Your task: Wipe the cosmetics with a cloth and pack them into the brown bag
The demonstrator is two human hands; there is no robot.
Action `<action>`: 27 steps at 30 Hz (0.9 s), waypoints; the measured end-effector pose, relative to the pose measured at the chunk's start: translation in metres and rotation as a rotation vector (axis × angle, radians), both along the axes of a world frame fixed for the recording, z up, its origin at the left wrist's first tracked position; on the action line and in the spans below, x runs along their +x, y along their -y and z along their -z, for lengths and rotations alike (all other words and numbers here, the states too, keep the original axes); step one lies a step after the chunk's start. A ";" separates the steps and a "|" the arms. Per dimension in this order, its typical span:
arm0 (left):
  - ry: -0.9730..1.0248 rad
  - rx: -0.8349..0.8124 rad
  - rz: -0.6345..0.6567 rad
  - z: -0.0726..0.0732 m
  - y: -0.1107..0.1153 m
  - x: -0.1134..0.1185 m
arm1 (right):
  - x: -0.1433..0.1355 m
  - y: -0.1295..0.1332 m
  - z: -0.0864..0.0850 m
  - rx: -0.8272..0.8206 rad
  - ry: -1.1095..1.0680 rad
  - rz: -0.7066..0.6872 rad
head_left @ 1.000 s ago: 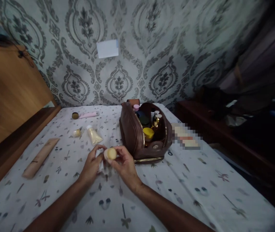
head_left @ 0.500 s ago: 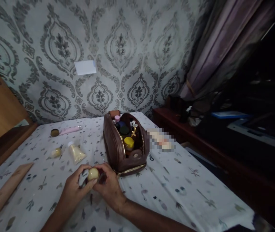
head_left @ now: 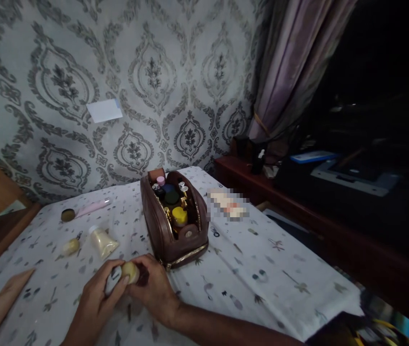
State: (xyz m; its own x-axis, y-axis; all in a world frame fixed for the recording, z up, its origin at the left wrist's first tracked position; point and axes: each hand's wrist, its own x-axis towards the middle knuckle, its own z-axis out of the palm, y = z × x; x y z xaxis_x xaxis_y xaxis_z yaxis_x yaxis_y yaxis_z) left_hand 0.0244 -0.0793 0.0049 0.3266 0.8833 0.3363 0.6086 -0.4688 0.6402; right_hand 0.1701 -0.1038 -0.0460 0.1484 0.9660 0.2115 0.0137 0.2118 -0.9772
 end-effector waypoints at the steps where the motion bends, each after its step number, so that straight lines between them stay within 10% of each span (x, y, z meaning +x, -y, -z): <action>1: 0.011 0.029 -0.021 0.003 0.000 -0.001 | 0.000 0.000 0.000 -0.011 0.006 0.004; 10: -0.095 0.026 0.117 0.037 -0.004 -0.005 | 0.001 0.000 -0.002 0.006 0.120 -0.020; 27: -0.134 0.042 0.191 -0.009 -0.009 -0.001 | 0.001 0.001 -0.001 -0.066 -0.074 -0.017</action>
